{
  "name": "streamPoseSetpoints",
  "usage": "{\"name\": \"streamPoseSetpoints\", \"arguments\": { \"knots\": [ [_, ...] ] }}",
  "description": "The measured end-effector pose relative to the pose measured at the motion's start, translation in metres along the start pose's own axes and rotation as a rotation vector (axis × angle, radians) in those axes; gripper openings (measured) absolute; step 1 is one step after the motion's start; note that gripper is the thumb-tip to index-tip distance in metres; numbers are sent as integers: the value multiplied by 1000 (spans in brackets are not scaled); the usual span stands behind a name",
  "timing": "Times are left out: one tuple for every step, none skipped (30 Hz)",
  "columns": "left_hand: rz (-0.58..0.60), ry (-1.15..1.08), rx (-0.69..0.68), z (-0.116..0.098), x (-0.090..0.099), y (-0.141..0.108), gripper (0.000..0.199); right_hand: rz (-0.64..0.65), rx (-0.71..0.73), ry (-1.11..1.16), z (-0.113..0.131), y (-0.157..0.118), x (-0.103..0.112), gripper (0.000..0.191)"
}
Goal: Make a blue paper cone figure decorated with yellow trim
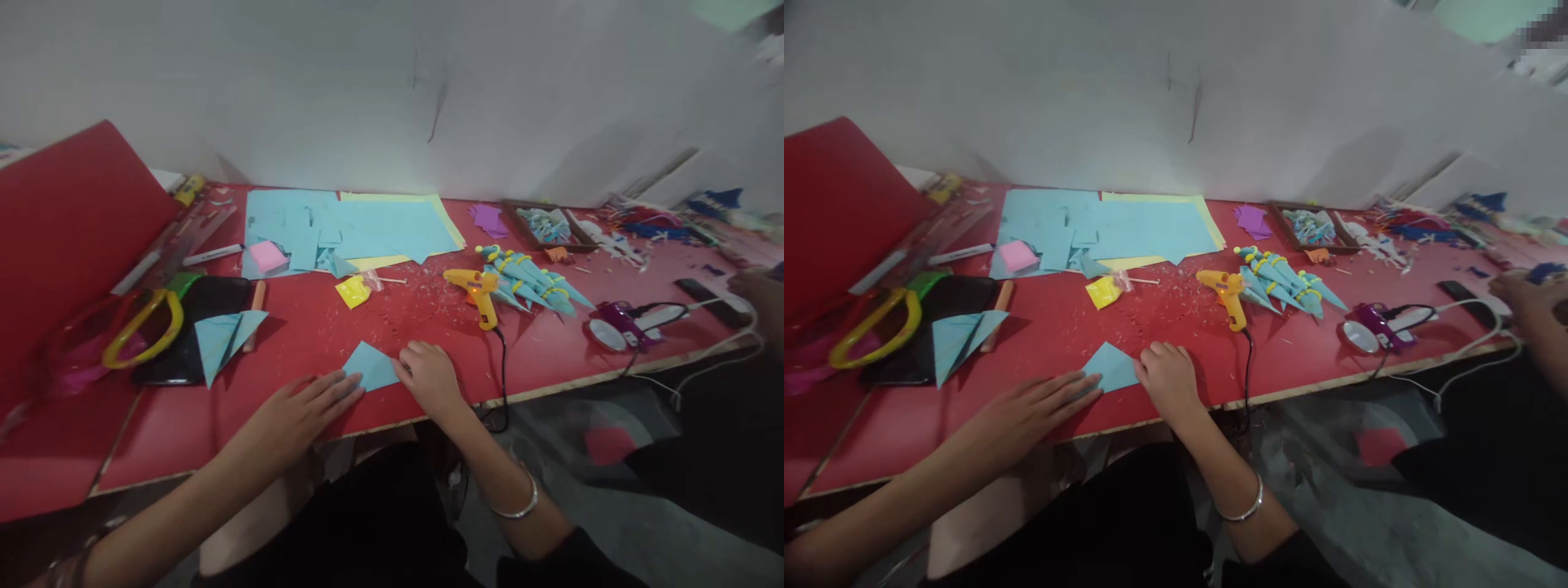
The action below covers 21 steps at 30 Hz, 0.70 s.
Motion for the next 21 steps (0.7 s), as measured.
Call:
{"name": "streamPoseSetpoints", "arguments": {
  "knots": [
    [-33,6,17,2,0,-5,71,-1,0,-1,0,0,0,21],
    [-64,8,27,5,0,-10,73,-2,-2,-3,1,-1,0,22],
    [-91,6,34,7,1,-15,74,-4,-5,-6,1,-1,0,22],
    [-102,3,34,9,2,-21,75,-6,-9,-12,1,-1,0,23],
    [-113,2,35,11,4,-25,76,-9,-14,-20,1,-1,1,23],
    [-119,4,41,13,5,-30,78,-9,-17,-27,1,-1,1,23],
    [-124,7,50,14,7,-33,79,-8,-20,-37,1,-1,3,22],
    [-130,10,63,15,8,-37,80,-7,-21,-50,1,-1,4,20],
    [-136,14,75,16,9,-39,82,-9,-20,-68,1,-1,6,17],
    [-142,18,82,17,9,-41,83,-18,-10,-92,3,-1,8,13],
    [-151,21,82,17,10,-42,84,-37,17,-116,6,-1,10,12],
    [-161,25,79,16,10,-42,85,-62,68,-132,11,-1,12,13],
    [-173,32,72,16,10,-43,86,-92,145,-138,18,-2,13,18],
    [-192,41,63,15,10,-42,86,-117,250,-122,27,-4,13,23],
    [-212,51,52,15,10,-42,85,-129,366,-89,36,-7,12,26],
    [-231,60,44,14,10,-42,85,-133,463,-53,46,-10,11,27],
    [-246,69,40,14,10,-42,84,-126,517,-20,53,-13,9,29],
    [-253,75,40,14,9,-42,84,-108,538,8,59,-15,6,30],
    [-247,78,43,15,9,-42,84,-94,525,33,63,-17,4,31],
    [-223,78,51,15,8,-42,84,-80,515,56,65,-19,3,33],
    [-193,76,61,16,7,-43,82,-69,497,82,65,-21,2,34]
  ]
}}
Point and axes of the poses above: each hand's wrist, its own y-axis towards the middle knuckle, its own x-axis out of the back of the hand, z = x × y, the point moved 3 cm from there along y, towards the middle knuckle, and after that the axes turned 9 degrees about x, right-handed, at the moved point
